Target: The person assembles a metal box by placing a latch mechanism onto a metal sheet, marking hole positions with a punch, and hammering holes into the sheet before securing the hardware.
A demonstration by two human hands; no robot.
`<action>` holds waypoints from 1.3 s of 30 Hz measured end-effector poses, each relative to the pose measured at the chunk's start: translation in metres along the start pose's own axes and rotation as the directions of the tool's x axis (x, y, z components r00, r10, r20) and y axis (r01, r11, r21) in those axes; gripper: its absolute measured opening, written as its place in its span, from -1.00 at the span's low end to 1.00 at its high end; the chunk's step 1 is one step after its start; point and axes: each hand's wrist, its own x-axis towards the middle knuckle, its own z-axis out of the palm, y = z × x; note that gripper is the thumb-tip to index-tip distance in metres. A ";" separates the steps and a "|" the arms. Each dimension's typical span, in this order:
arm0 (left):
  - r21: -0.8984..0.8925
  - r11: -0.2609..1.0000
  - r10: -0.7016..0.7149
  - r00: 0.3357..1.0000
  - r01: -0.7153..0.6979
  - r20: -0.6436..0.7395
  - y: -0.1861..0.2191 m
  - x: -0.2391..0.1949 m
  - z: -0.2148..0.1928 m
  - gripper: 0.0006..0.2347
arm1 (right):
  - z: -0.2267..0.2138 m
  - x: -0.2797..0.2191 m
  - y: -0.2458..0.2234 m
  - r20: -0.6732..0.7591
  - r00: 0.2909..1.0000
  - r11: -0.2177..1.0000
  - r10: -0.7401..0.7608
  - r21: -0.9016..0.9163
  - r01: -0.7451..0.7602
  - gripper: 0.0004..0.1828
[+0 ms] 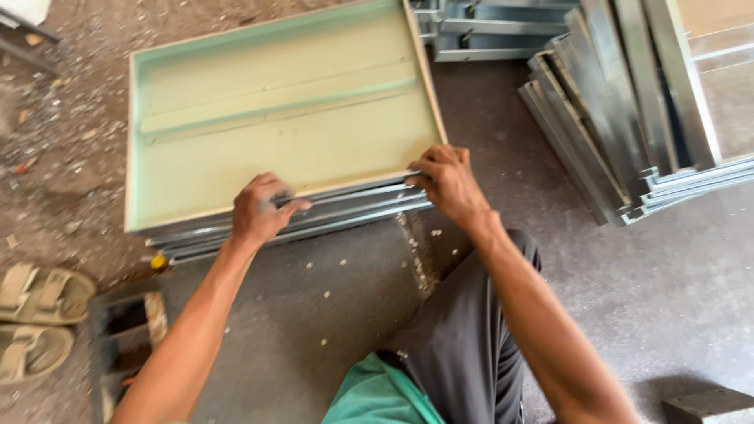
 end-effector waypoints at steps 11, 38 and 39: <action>0.116 0.967 0.236 0.970 -0.229 -0.052 0.071 0.008 -0.002 -0.83 | -0.097 0.002 0.070 -0.632 0.772 0.766 -0.060 -0.525 -0.371 -0.47; 0.067 -0.466 0.646 0.287 0.882 0.708 0.655 0.035 0.381 -0.56 | -0.458 -0.483 0.001 -0.912 0.147 0.354 0.383 -0.003 -0.935 -0.67; 0.153 -0.552 0.718 0.373 0.820 0.588 0.652 0.022 0.386 -0.60 | -0.442 -0.522 -0.013 -0.920 0.024 0.318 0.390 0.110 -0.942 -0.65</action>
